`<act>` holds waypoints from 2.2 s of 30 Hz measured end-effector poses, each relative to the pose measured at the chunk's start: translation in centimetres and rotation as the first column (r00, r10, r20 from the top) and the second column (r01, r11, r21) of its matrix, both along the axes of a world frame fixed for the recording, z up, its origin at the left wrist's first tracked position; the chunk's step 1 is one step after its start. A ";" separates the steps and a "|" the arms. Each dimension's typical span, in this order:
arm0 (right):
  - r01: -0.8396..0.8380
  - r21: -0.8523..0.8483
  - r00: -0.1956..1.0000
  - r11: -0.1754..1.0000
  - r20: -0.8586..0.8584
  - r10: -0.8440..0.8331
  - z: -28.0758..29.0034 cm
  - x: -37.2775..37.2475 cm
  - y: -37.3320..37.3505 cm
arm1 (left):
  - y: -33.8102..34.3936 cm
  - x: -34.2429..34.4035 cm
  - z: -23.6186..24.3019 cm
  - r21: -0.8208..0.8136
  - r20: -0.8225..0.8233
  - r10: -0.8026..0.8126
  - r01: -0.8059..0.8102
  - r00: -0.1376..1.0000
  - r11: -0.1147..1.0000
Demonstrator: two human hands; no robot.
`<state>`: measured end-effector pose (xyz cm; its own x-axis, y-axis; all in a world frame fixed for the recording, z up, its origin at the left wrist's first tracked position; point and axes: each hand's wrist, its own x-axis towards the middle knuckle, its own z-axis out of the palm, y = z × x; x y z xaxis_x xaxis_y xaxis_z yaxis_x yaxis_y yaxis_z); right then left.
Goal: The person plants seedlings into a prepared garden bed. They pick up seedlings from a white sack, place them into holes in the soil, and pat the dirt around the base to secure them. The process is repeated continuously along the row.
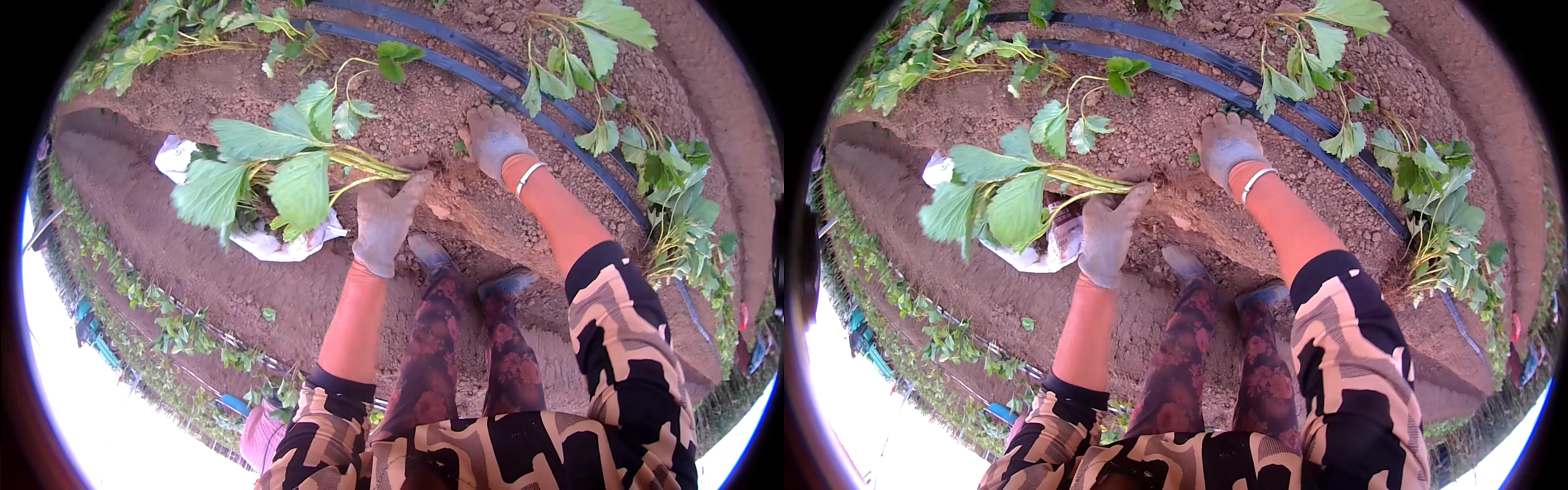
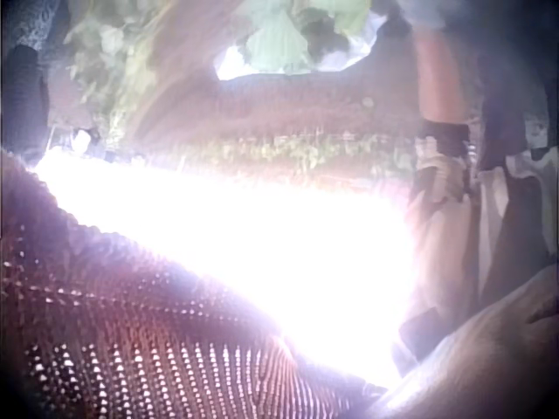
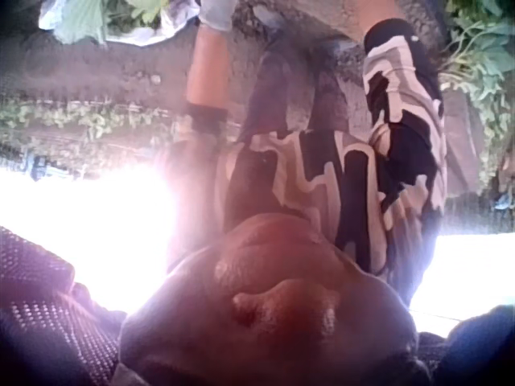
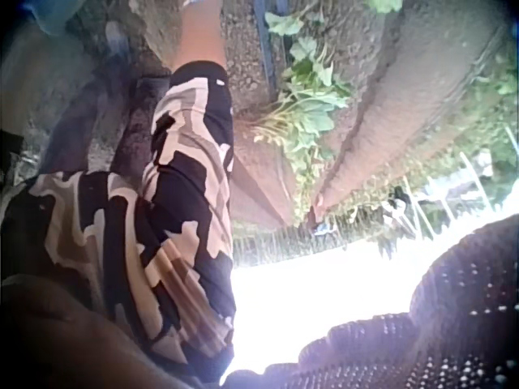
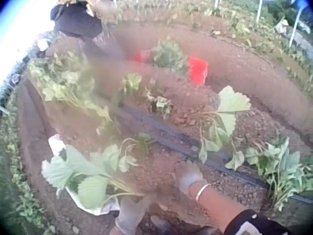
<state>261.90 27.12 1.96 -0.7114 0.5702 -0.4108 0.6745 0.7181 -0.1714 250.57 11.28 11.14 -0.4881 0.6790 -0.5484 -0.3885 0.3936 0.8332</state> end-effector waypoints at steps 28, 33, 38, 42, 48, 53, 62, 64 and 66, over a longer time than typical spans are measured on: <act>0.462 0.157 0.831 0.873 -0.422 -0.364 -1.0 9.0 -3.5 | 12.1 3.0 -12.4 -0.501 -0.750 -0.541 0.208 0.381 0.840; 0.527 -0.049 0.715 0.848 -0.513 -0.474 -2.6 2.7 -1.2 | 12.3 2.4 -12.2 -0.490 -0.741 -0.557 0.265 0.375 0.831; 0.398 -0.136 0.844 0.907 -0.332 -0.421 -1.5 2.0 0.2 | 11.4 0.3 -12.0 -0.361 -0.530 -0.673 0.580 0.517 0.730; 0.455 -0.215 0.844 0.864 -0.204 -0.495 0.9 1.6 1.6 | 10.2 -2.1 -14.3 -0.236 -0.647 -0.595 0.617 0.477 0.751; 0.389 -0.159 0.859 0.907 -0.292 -0.420 -0.2 1.4 1.2 | 9.7 -2.2 -21.0 0.020 -0.693 -0.323 0.465 0.644 0.885; 0.441 -0.140 0.789 0.886 -0.409 -0.458 -3.0 1.0 0.3 | 9.9 -2.1 -18.2 -0.328 -0.848 -0.481 0.491 0.223 0.807; 0.448 -0.229 0.616 0.864 -0.622 -0.484 1.7 7.4 -5.1 | 5.7 4.2 -12.1 -0.516 -0.842 -0.534 0.170 0.079 0.840; 0.359 -0.469 0.617 0.807 -0.529 -0.583 3.3 12.2 -6.4 | 5.3 7.8 -12.3 -0.580 -0.815 -0.579 -0.013 0.032 0.815; 0.316 -0.655 0.759 0.686 -0.260 -0.598 5.9 15.6 -7.2 | 5.3 7.9 -14.6 -0.492 -0.863 -0.497 -0.074 -0.095 0.868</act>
